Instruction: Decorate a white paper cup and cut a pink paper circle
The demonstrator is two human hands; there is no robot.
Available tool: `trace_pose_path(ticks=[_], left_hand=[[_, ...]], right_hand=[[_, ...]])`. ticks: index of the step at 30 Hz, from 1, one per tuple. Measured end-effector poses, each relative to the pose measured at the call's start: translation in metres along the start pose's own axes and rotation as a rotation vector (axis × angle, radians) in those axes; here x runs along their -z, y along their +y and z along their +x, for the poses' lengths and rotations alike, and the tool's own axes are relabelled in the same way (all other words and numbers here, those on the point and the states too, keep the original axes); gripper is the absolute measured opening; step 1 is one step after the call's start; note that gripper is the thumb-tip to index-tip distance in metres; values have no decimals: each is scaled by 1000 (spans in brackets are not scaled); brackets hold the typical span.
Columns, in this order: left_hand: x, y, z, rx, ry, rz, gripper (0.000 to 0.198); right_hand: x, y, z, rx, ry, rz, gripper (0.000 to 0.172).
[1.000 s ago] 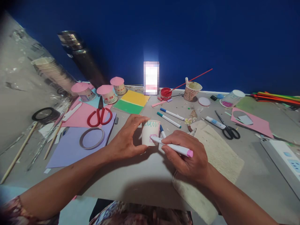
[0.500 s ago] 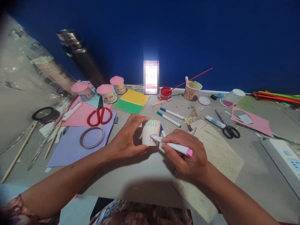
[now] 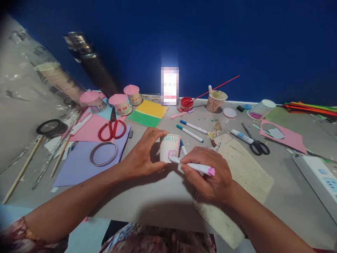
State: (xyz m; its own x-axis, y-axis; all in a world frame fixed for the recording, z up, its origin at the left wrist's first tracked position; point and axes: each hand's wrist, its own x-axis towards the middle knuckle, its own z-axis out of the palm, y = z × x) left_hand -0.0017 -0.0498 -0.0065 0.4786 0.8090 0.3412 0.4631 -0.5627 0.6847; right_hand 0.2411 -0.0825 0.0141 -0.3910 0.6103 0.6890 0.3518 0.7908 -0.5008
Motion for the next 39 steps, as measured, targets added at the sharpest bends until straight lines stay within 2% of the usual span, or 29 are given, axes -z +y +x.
trace_pose_path(ticks=[17, 28, 39], left_hand=[[-1, -5, 1, 30, 19, -38, 75], [-2, -5, 0, 53, 31, -98, 72], [-1, -1, 2, 171, 32, -264, 66]], right_hand=[[2, 2, -2, -3, 85, 12, 22], [-1, -2, 2, 27, 33, 3, 19], [5, 2, -4, -37, 179, -113, 20]])
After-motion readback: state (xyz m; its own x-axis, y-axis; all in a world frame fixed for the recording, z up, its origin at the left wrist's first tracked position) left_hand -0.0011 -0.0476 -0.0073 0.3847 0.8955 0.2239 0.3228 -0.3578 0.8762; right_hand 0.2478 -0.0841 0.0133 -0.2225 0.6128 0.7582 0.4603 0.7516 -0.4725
